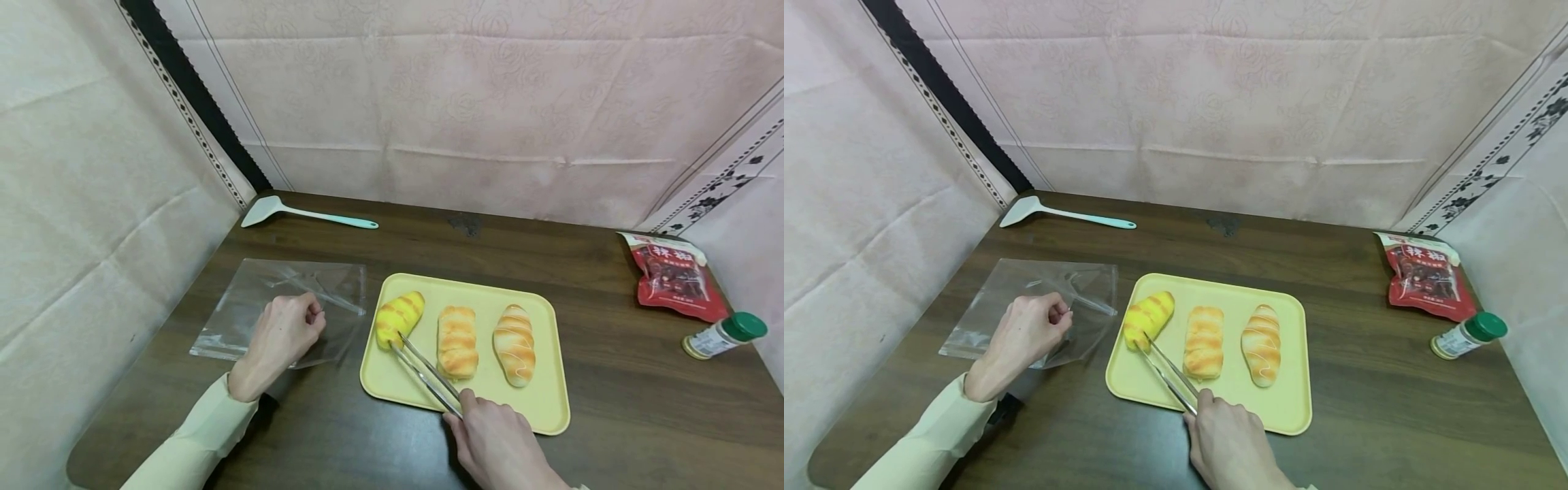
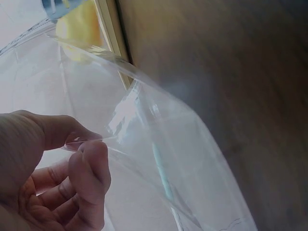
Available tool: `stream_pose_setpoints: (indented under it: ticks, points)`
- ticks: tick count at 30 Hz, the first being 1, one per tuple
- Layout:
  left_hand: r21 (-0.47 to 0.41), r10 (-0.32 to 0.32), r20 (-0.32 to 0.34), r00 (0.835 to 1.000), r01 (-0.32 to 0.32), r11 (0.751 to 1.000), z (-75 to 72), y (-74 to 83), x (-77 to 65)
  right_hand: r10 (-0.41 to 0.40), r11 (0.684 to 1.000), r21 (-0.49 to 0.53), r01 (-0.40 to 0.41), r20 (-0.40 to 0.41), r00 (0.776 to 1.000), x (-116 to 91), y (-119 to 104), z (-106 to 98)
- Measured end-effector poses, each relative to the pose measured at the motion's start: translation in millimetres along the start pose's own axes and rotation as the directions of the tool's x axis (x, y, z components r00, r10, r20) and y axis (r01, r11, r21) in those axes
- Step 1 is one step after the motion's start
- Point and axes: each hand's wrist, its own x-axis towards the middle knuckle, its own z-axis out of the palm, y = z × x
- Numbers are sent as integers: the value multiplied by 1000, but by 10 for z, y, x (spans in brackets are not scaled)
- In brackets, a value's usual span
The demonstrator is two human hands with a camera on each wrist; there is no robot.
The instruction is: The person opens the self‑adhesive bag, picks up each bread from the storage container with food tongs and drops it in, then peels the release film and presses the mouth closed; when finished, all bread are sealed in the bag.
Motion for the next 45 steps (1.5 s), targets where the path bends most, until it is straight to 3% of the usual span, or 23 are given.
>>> stream_pose_setpoints:
  ticks: [7, 13, 22, 30, 38, 45]
  points:
    - [1, 11, -9, 1000, -11, 1000, -4, 14, 5, -41, 999, -8, 40, -91, 995, -4, 46, -66]
    - [28, 46, -40, 998, -44, 999, -16, 49, -16, -127, 991, -47, 122, -129, 983, 154, 39, -172]
    - [58, 115, -105, 988, -109, 992, -33, 94, -65, -196, 977, -86, 197, 18, 980, 475, -58, -315]
    - [78, 139, -133, 981, -129, 989, -48, 111, -92, -302, 953, -30, 302, 28, 953, 597, -116, -324]
    - [86, 251, -218, 943, -238, 967, -48, 117, -125, -350, 936, 85, 342, 108, 931, 808, -148, -362]
    - [137, 286, -200, 937, -262, 955, -56, 144, -140, -359, 931, 130, 342, 144, 922, 988, -176, -338]
